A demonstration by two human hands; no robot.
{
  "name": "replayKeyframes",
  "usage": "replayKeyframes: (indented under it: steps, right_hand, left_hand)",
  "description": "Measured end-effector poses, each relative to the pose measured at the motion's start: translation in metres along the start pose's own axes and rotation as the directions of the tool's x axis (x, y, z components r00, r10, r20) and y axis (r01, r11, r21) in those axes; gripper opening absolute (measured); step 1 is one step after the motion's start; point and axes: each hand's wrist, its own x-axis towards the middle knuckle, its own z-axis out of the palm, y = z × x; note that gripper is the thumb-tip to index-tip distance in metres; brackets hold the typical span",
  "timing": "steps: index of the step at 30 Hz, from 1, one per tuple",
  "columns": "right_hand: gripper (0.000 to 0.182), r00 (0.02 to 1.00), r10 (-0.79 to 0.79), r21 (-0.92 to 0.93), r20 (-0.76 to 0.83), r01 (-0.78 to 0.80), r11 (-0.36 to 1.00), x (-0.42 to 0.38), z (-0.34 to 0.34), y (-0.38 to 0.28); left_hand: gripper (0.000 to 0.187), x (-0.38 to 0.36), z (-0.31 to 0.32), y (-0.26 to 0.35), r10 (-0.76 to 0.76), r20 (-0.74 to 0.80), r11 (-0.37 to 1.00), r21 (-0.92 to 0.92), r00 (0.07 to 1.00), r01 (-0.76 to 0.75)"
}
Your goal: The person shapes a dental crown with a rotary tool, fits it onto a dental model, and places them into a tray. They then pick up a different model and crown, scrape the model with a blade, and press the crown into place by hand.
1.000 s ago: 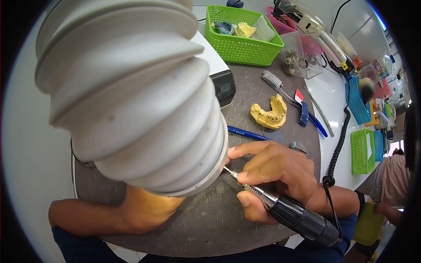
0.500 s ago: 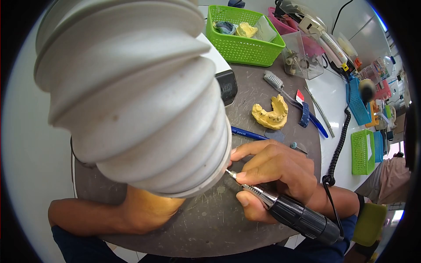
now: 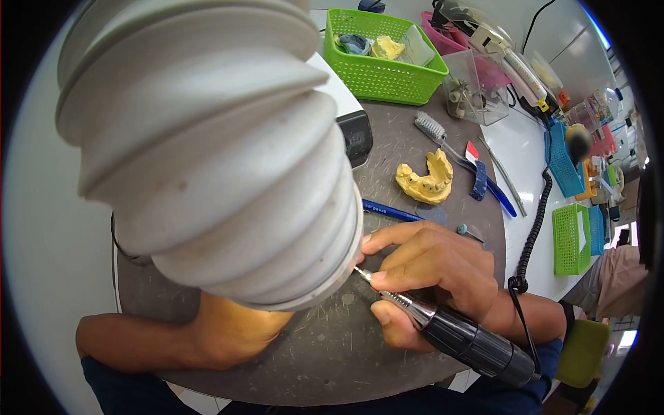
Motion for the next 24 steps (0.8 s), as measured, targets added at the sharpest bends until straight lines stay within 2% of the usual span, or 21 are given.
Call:
replayKeyframes:
  steps: [5, 8, 11, 13, 19, 24]
  right_hand:
    - [0.024, 0.998, 0.020, 0.034, -0.058, -0.018, 0.999, -0.0044, 0.0028, -0.0002]
    - [0.024, 0.999, 0.010, 0.020, -0.041, -0.009, 1.000, -0.0023, 0.0020, -0.0016]
    - [0.024, 0.999, 0.006, 0.014, -0.034, -0.005, 1.000, -0.0016, 0.0015, -0.0013]
    - [0.023, 0.999, -0.004, 0.013, -0.033, 0.005, 1.000, -0.0006, 0.0017, -0.0002]
    - [0.023, 0.999, -0.010, 0.014, -0.035, 0.010, 1.000, -0.0007, 0.0024, 0.0000]
    - [0.023, 0.999, -0.015, 0.012, -0.035, 0.015, 1.000, -0.0014, 0.0021, 0.0008]
  left_hand:
    - [0.010, 0.0007, 0.0019, -0.0022, 0.036, -0.007, 0.999, -0.020, 0.999, -0.036]
    - [0.010, 0.0015, 0.0034, -0.0016, 0.059, -0.013, 0.998, -0.030, 0.998, -0.059]
    - [0.010, 0.0024, 0.0036, 0.0029, 0.103, 0.001, 0.988, -0.115, 0.995, -0.102]
    - [0.010, 0.0012, 0.0029, 0.0061, 0.026, -0.011, 0.999, -0.045, 1.000, -0.026]
    - [0.010, -0.0002, -0.0002, 0.0023, 0.004, 0.012, 0.999, 0.048, 1.000, -0.004]
    - [0.010, -0.0007, 0.0019, 0.0043, -0.036, -0.013, 0.999, -0.007, 0.999, 0.036]
